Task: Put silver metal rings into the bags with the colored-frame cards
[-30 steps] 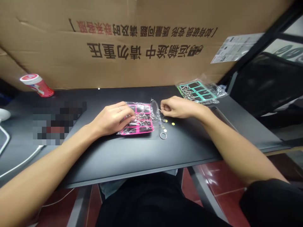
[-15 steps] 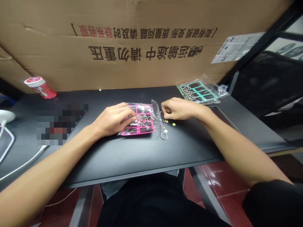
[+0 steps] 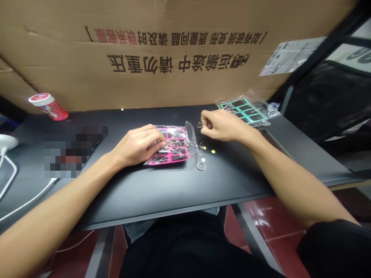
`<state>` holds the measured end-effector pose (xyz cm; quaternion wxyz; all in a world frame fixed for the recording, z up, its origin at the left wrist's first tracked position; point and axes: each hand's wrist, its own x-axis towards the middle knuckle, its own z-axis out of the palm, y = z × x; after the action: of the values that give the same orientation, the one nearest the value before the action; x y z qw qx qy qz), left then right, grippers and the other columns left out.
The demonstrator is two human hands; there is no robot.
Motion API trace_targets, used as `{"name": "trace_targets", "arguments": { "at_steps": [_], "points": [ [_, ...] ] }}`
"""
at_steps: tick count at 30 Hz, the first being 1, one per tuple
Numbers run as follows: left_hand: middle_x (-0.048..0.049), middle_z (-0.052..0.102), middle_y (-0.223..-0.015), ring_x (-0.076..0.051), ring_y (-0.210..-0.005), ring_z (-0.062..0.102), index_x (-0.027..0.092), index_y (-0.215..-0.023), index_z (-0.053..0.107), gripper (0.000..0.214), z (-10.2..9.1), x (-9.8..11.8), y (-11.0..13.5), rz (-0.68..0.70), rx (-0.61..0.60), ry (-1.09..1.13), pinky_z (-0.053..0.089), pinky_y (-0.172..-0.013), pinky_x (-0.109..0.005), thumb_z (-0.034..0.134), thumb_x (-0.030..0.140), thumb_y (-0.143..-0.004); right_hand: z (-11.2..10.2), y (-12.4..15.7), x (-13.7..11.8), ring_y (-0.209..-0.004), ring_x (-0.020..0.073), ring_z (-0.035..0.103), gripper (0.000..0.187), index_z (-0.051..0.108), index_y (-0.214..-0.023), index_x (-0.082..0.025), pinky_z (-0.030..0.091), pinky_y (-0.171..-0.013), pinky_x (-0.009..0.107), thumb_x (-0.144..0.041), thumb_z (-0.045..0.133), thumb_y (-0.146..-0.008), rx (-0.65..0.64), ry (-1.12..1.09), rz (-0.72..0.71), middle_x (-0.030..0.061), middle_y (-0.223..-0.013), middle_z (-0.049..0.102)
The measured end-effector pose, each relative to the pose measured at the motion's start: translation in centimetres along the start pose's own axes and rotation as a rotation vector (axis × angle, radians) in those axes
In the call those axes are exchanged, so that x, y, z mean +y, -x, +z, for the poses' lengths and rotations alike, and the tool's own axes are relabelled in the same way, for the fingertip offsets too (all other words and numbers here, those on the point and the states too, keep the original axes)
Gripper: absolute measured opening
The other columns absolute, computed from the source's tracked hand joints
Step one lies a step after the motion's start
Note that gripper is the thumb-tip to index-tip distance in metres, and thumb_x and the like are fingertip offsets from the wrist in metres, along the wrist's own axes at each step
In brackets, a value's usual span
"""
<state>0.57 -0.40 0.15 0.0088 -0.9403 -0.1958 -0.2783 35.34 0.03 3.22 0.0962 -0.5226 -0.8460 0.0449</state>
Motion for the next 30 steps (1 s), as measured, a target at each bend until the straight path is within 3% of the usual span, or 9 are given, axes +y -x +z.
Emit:
{"name": "trace_targets", "arguments": {
  "at_steps": [7,15,23,30],
  "points": [
    [-0.0057,0.078,-0.1,-0.02,-0.095,0.073,0.021,-0.103,0.072,0.01,-0.1,0.1,0.0,-0.003,-0.002,0.004,0.06,-0.085,-0.033,0.065,0.026,-0.107,0.1,0.2,-0.3,-0.065,0.0196,0.055,0.012,0.051,-0.085,-0.025,0.034,-0.066,0.033,-0.023,0.062,-0.082,0.077,-0.08,-0.071,0.0021,-0.076,0.068],
    [-0.0058,0.077,-0.1,-0.02,-0.094,0.073,0.021,-0.104,0.071,0.01,0.0,0.0,0.0,0.016,0.004,-0.01,0.059,-0.084,-0.032,0.064,0.025,-0.107,0.1,0.1,-0.2,-0.064,0.0193,0.055,0.009,0.054,-0.081,-0.024,0.033,-0.067,0.033,-0.024,0.063,-0.08,0.0,-0.047,-0.066,0.0009,-0.074,0.068],
    [-0.006,0.077,-0.099,-0.02,-0.094,0.073,0.02,-0.105,0.072,0.012,0.1,0.0,0.1,0.01,-0.001,-0.025,0.059,-0.084,-0.032,0.063,0.028,-0.108,0.8,0.7,-1.5,-0.062,0.014,0.055,0.012,0.053,-0.084,-0.023,0.035,-0.061,0.027,-0.022,0.064,-0.079,-0.04,-0.322,-0.33,-0.0027,-0.07,0.064],
    [-0.0057,0.077,-0.099,-0.02,-0.094,0.073,0.021,-0.105,0.072,0.01,0.1,0.0,0.0,0.006,-0.006,-0.007,0.058,-0.084,-0.032,0.064,0.027,-0.108,0.7,0.1,0.2,-0.062,0.0147,0.048,0.012,0.054,-0.084,-0.023,0.032,-0.064,0.03,-0.019,0.066,-0.082,0.122,-0.101,-0.169,-0.0021,-0.071,0.061]
  ]
}}
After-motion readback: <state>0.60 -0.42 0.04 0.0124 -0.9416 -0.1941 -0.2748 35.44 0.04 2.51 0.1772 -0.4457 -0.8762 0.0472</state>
